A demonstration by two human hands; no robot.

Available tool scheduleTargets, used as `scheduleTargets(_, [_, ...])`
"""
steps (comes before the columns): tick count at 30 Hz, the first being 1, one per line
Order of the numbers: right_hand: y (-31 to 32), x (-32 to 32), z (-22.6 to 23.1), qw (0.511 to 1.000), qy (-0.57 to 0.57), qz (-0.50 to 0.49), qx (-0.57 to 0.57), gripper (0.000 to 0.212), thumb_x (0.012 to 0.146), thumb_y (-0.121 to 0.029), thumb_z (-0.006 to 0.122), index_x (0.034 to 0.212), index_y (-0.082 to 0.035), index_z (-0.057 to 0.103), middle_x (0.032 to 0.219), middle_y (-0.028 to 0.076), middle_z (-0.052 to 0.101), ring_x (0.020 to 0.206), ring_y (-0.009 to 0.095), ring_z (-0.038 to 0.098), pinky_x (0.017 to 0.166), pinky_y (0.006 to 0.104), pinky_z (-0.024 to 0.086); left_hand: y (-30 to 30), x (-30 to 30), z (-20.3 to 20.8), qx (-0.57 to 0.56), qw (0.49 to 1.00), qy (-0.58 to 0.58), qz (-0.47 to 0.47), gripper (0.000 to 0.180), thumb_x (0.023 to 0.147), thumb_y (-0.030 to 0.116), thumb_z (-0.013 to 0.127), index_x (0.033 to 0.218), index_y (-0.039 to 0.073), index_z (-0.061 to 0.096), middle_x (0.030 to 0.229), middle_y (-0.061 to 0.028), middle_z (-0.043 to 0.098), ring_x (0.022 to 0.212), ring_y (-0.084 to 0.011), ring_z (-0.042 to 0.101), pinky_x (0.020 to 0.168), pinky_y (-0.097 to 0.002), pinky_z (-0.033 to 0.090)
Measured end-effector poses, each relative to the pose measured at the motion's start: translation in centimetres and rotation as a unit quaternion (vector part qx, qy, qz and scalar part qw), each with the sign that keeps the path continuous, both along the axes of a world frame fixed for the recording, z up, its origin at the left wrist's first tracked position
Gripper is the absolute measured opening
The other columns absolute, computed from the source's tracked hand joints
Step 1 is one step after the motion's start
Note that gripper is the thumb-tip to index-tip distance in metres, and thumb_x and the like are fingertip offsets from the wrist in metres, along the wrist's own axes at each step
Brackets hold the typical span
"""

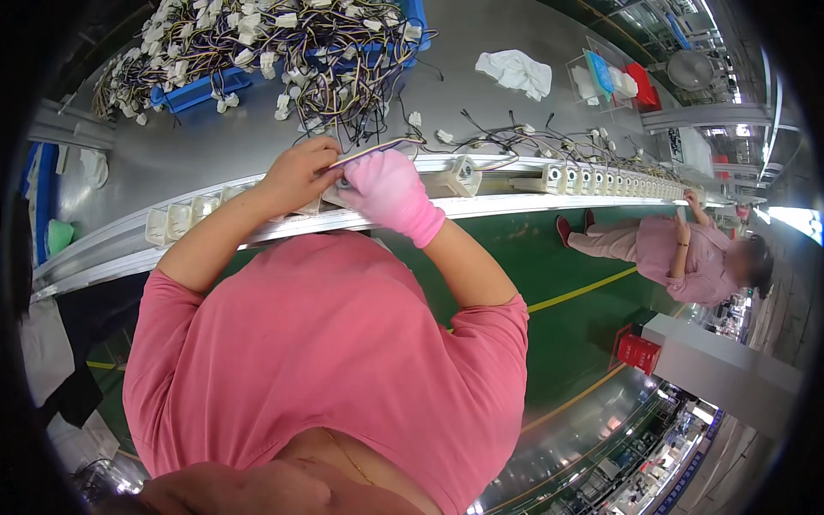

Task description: Assembling wire harnesses into plastic housings on a factory production line.

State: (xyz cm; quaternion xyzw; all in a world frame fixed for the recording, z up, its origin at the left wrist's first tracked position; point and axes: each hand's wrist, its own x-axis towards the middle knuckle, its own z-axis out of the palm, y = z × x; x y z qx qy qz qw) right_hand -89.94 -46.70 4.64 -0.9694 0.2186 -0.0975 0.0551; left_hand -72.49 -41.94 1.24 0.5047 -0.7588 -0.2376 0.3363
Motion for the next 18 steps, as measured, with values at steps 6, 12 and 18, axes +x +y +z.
scheduleTargets(6, [0.1, 0.3, 0.1, 0.999, 0.031, -0.024, -0.005, 0.023, 0.072, -0.029, 0.059, 0.070, -0.006, 0.053, 0.062, 0.008, 0.054, 0.061, 0.024, 0.056, 0.055, 0.0360, 0.043, -1.6, 0.5, -0.3, 0.083, 0.995, -0.001, -0.050, 0.015, 0.077, 0.017, 0.057, 0.077, 0.004, 0.051, 0.072, -0.0120, 0.053, 0.072, -0.0316, 0.053, 0.061, -0.0401, 0.041])
scheduleTargets(12, [1.0, -0.4, -0.9, 0.996, -0.019, -0.080, 0.035, 0.024, 0.070, -0.025, 0.061, 0.082, -0.005, 0.055, 0.065, 0.008, 0.053, 0.065, 0.025, 0.054, 0.058, 0.0364, 0.042, -1.0, -0.8, 0.3, 0.103, 0.994, -0.018, 0.027, 0.014, 0.079, 0.009, 0.055, 0.089, 0.002, 0.050, 0.075, -0.0136, 0.052, 0.072, -0.0292, 0.051, 0.064, -0.0363, 0.041])
scheduleTargets(18, [2.9, -0.5, -2.0, 0.988, -0.078, -0.135, -0.015, 0.031, 0.070, -0.020, 0.060, 0.098, -0.006, 0.057, 0.075, 0.007, 0.052, 0.077, 0.026, 0.051, 0.070, 0.0374, 0.040, -1.3, -0.5, 0.3, 0.174, 0.983, 0.036, -0.038, 0.014, 0.079, 0.012, 0.053, 0.090, 0.003, 0.050, 0.083, -0.0150, 0.053, 0.084, -0.0339, 0.052, 0.070, -0.0417, 0.043])
